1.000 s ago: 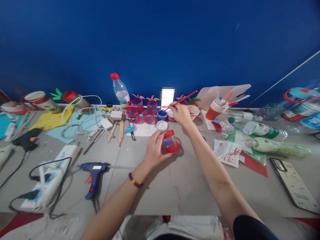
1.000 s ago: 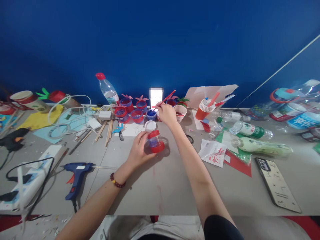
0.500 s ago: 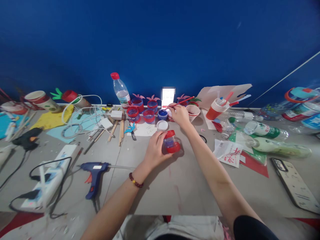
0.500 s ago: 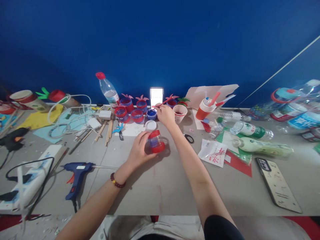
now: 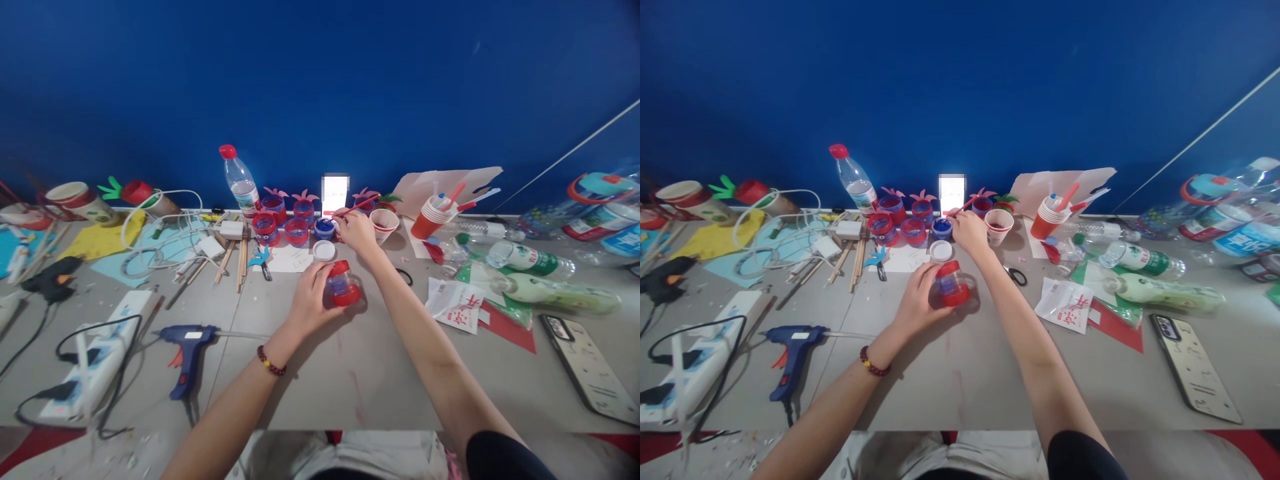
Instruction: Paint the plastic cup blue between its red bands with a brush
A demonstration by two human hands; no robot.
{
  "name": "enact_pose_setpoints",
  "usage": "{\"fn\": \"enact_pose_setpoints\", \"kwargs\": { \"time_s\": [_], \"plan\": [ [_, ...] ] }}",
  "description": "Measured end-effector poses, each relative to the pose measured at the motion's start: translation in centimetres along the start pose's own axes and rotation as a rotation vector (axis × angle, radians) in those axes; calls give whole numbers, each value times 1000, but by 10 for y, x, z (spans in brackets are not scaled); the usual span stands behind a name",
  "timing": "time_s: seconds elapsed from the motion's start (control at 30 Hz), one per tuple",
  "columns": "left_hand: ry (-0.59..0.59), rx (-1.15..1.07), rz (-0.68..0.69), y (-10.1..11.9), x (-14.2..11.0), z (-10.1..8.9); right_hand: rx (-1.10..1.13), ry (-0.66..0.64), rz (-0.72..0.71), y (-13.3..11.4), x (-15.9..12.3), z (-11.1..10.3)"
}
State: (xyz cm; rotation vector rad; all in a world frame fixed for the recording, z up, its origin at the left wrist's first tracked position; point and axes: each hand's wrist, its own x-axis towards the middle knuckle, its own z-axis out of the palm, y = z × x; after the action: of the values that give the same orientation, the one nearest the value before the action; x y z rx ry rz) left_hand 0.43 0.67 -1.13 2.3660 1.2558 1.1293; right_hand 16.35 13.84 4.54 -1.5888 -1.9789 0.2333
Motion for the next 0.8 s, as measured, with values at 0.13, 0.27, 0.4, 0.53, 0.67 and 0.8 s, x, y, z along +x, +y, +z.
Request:
{"fn": "enact_pose_setpoints", "kwargs": {
  "time_s": [0.13,0.27,0.4,0.53,0.67,0.8],
  "plan": [
    [10,4,5,1,0,0,-12,-17,-13,-1,1,-1],
    [12,13,13,1,0,0,-37,-38,-14,-2,1,-6],
    [16,26,22,1,-1,1,-18,-24,-3,-1,1,-12],
    [29,28,36,0,-1,1,49,40,7,4,3,-12],
    [13,19,21,0,-1,0,61,71,1,7,4,-5],
    [-1,17,2,-1,-1,0,48,84,-10,6,3,1]
  ]
}}
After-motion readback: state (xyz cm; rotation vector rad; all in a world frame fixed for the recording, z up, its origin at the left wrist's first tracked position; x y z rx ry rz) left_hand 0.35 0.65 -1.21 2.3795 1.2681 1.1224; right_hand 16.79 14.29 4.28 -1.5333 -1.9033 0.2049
